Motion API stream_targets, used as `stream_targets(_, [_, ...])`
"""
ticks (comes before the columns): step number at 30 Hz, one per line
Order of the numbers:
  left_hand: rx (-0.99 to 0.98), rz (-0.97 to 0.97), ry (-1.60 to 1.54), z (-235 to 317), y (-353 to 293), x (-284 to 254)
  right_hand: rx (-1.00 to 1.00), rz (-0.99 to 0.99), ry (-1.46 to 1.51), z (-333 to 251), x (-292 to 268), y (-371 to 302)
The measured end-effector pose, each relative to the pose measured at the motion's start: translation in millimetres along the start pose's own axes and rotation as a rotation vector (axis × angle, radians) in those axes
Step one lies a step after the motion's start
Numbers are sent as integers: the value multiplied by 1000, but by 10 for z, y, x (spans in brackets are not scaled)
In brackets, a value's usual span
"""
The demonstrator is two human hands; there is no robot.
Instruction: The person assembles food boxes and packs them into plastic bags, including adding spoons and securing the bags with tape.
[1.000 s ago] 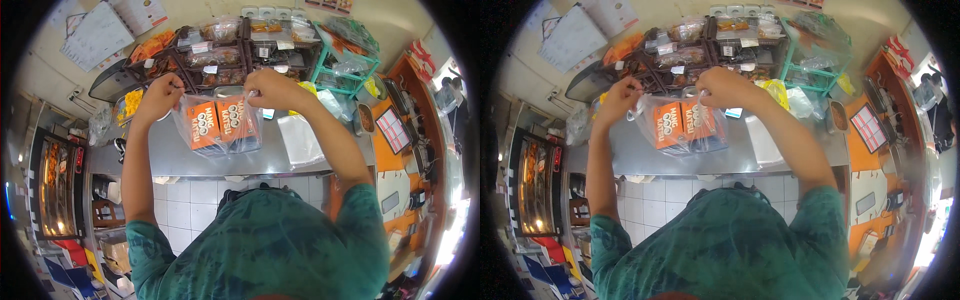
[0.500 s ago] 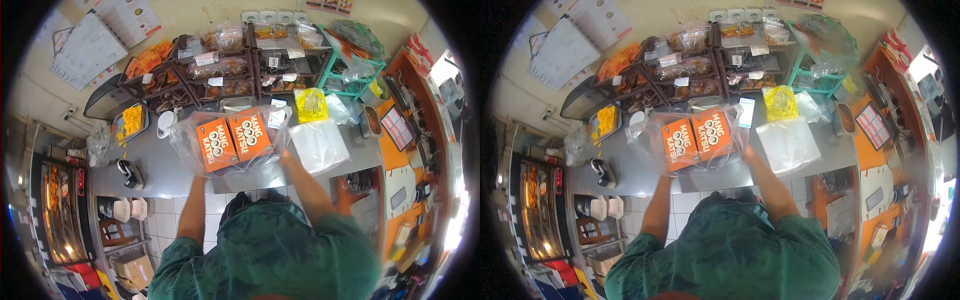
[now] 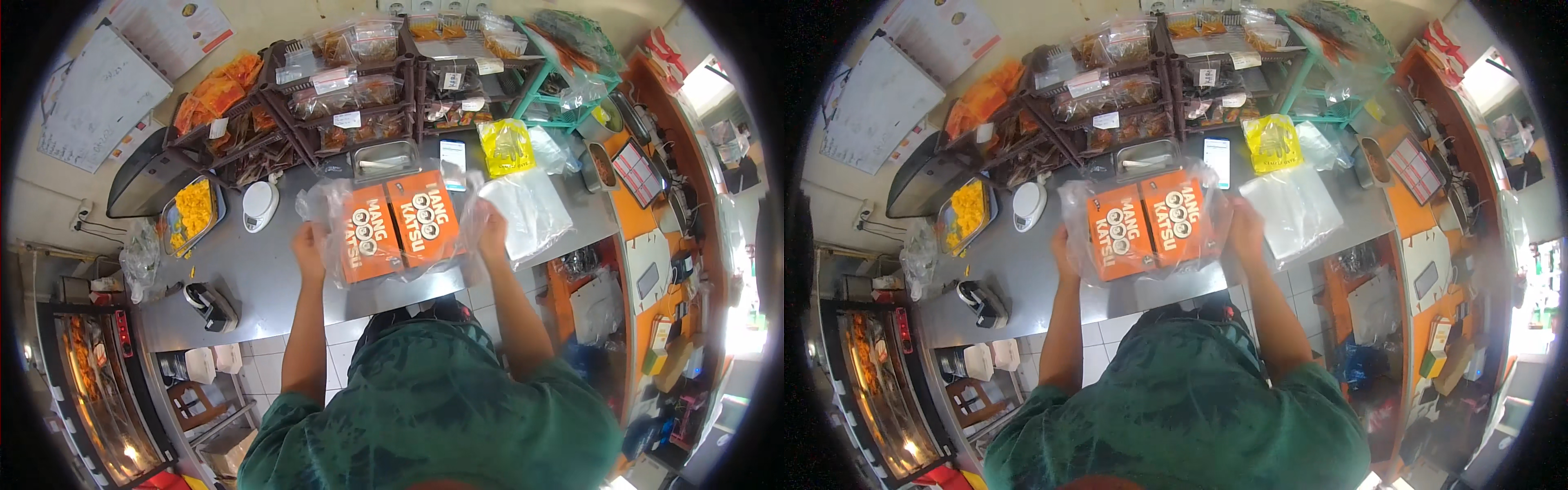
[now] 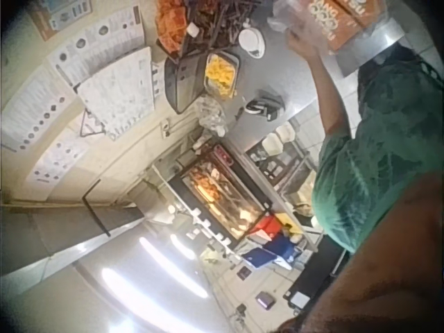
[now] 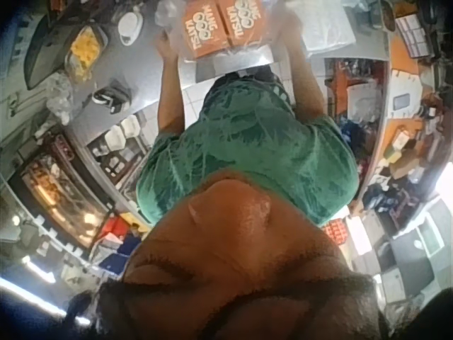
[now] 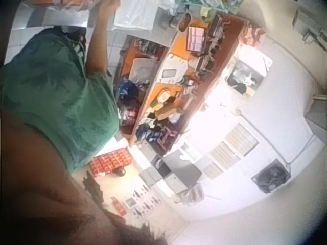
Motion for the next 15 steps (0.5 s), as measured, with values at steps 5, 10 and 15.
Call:
stream_targets(5, [451,194,101,1971,-245,-43,-466,-117,-83,-1774,200,-276])
stream_targets(10, [191,-198,355,2361,-38,504,-348,-212,-328,-2231,629,-11])
stream_targets(15, [193,-197,258,2931,-37,48,-605,-387,-732,-3093,799,33])
Point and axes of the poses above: each hand's wrist, its own y-axis towards the middle knuckle, its own x-axis out of the palm, z = x × y, the point moved 8 cm from there along y, towards the middle knuckle, and after that the axes turned 5 degrees about -z, right-handed, at the moved point
